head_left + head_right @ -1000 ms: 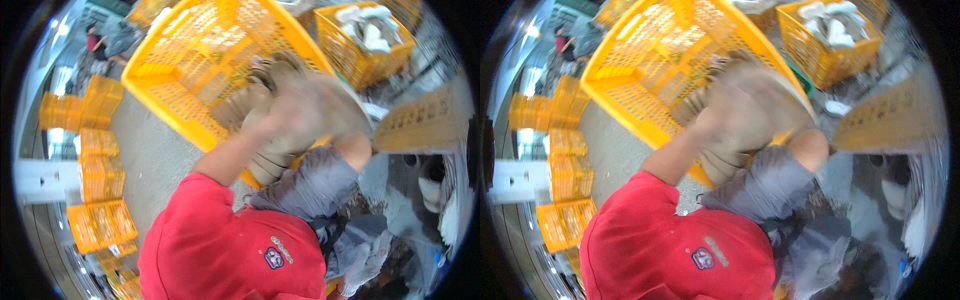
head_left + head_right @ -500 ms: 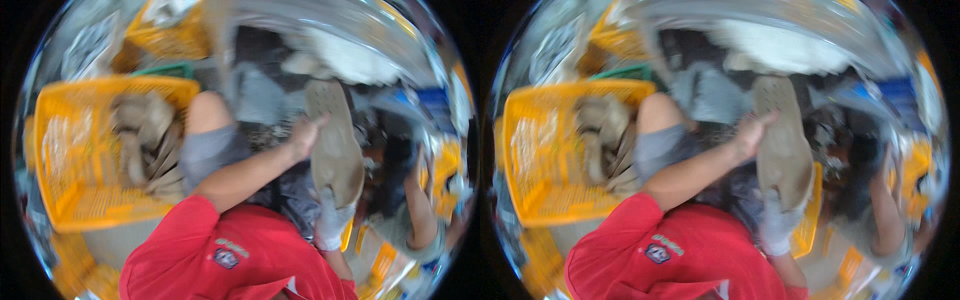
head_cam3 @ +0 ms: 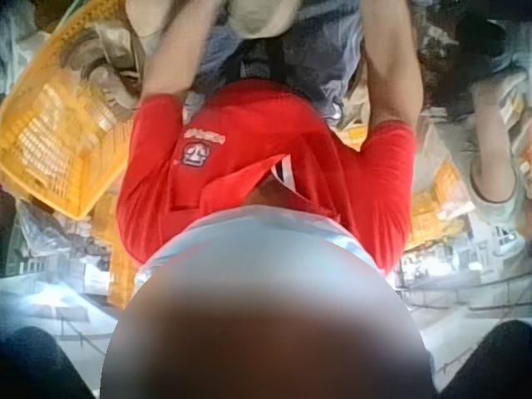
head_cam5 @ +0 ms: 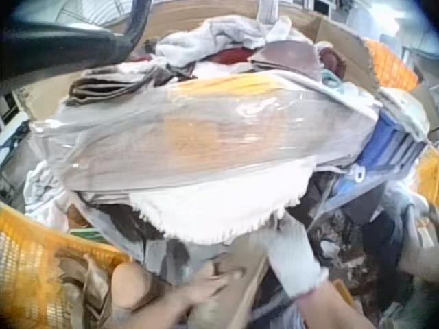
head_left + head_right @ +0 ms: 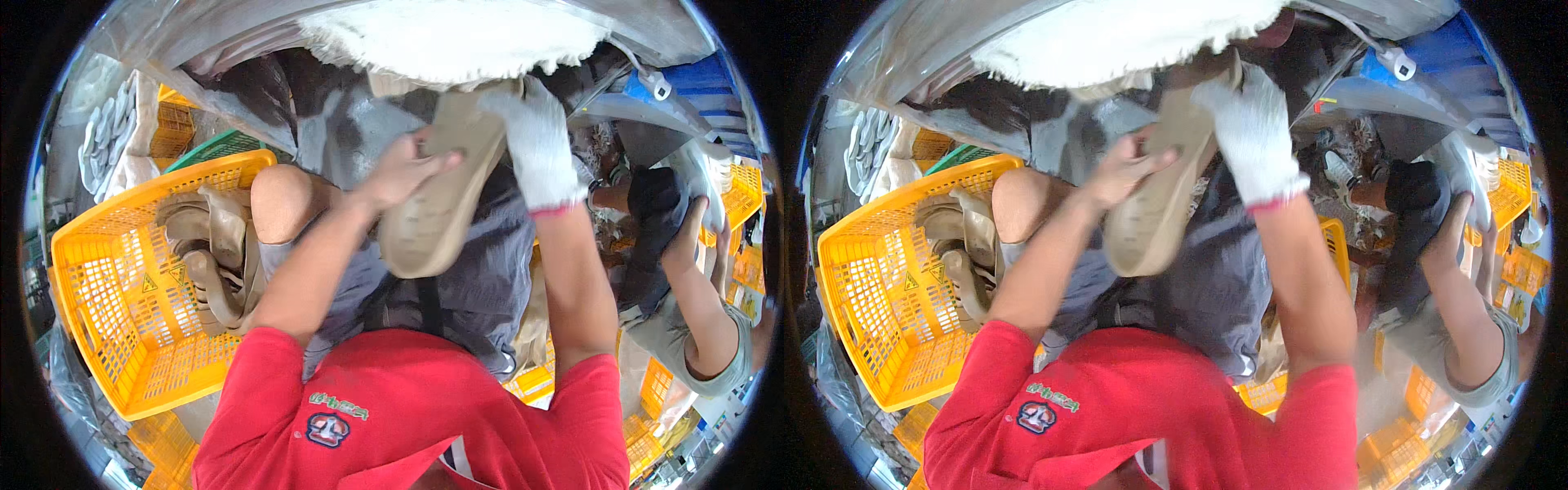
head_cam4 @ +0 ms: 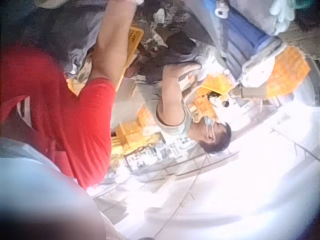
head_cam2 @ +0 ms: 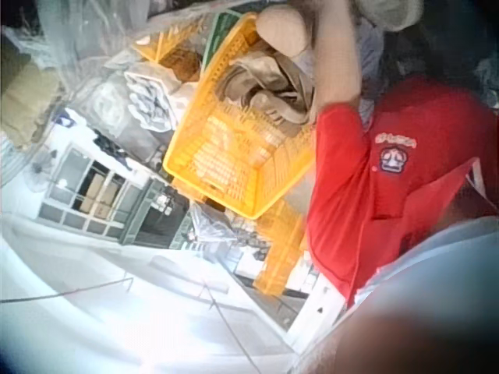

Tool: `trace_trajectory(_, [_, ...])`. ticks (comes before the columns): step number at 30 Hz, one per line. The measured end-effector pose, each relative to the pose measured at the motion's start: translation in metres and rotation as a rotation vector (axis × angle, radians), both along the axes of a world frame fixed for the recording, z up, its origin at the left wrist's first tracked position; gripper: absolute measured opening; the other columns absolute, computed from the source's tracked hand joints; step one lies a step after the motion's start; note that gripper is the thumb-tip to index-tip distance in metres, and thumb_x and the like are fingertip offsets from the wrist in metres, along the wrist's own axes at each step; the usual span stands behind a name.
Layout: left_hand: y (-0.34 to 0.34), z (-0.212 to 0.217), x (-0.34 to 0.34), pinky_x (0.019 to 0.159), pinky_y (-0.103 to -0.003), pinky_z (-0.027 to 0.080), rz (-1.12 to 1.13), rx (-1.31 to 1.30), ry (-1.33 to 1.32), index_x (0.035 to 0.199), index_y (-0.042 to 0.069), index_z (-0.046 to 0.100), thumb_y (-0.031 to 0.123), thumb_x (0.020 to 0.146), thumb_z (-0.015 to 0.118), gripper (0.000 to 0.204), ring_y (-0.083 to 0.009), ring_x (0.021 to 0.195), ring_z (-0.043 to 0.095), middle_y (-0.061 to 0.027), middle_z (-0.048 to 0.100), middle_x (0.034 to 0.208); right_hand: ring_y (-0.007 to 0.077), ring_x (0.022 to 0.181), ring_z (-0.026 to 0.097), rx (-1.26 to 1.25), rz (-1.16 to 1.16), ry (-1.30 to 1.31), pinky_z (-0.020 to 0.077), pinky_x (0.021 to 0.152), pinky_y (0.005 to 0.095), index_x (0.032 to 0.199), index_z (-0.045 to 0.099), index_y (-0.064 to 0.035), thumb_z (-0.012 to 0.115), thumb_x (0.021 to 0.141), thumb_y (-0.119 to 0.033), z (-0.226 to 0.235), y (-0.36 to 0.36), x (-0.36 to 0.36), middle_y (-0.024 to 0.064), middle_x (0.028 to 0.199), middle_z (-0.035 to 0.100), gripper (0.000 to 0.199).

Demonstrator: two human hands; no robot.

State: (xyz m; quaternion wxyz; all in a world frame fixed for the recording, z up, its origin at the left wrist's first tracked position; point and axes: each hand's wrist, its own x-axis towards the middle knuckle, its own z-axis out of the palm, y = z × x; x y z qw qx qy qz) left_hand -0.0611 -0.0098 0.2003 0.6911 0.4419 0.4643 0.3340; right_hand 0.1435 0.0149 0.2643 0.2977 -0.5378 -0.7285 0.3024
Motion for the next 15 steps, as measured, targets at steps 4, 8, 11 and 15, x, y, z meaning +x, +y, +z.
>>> trace_trajectory(4, [0.017, -0.004, 0.081, 0.092, -0.037, 0.054, 0.417, -0.185, -0.447, 0.127, -0.008, 0.06, 0.032, 0.098, 0.072, 0.051, -0.0215, 0.104, 0.066, -0.0146, 0.07, 0.116, 0.0302, 0.123, 0.062, -0.143, -0.237, 0.088, 0.0512, 0.102, 0.0402, 0.146, 0.044, 0.0036, 0.084, 0.079, -0.024, 0.031, -0.076, -0.003, 0.0255, 0.137, 0.057, 0.083])
trace_trajectory(8, [0.061, -0.016, 0.112, 0.085, -0.04, 0.06, 0.644, -0.195, -0.415, 0.119, -0.007, 0.065, 0.029, 0.1, 0.067, 0.041, -0.0256, 0.1, 0.071, -0.0146, 0.071, 0.112, 0.0277, 0.112, 0.066, 0.272, -0.491, 0.078, 0.0533, 0.098, 0.0387, 0.136, 0.055, 0.0047, 0.081, 0.073, -0.014, 0.025, -0.055, -0.001, 0.0196, 0.126, 0.066, 0.07])
trace_trajectory(11, [0.078, -0.018, 0.066, 0.102, -0.045, 0.054, 0.311, -0.184, 0.12, 0.143, 0.006, 0.057, 0.036, 0.106, 0.058, 0.048, -0.0304, 0.119, 0.067, -0.0162, 0.066, 0.136, 0.0323, 0.098, 0.07, 0.379, -0.332, -0.29, 0.056, 0.087, 0.041, 0.116, 0.066, 0.0023, 0.076, 0.079, -0.017, 0.011, -0.015, 0.005, 0.0212, 0.106, 0.069, 0.043])
trace_trajectory(15, [0.037, -0.009, 0.013, 0.104, -0.048, 0.053, -0.016, 0.227, 0.712, 0.147, -0.007, 0.046, 0.048, 0.104, 0.056, 0.071, -0.035, 0.119, 0.067, -0.0295, 0.062, 0.135, 0.0384, 0.079, 0.069, 0.51, -0.202, -0.522, 0.0566, 0.066, 0.0487, 0.089, 0.074, -0.0179, 0.067, 0.084, -0.019, -0.005, 0.03, 0.01, 0.0168, 0.085, 0.07, 0.009])
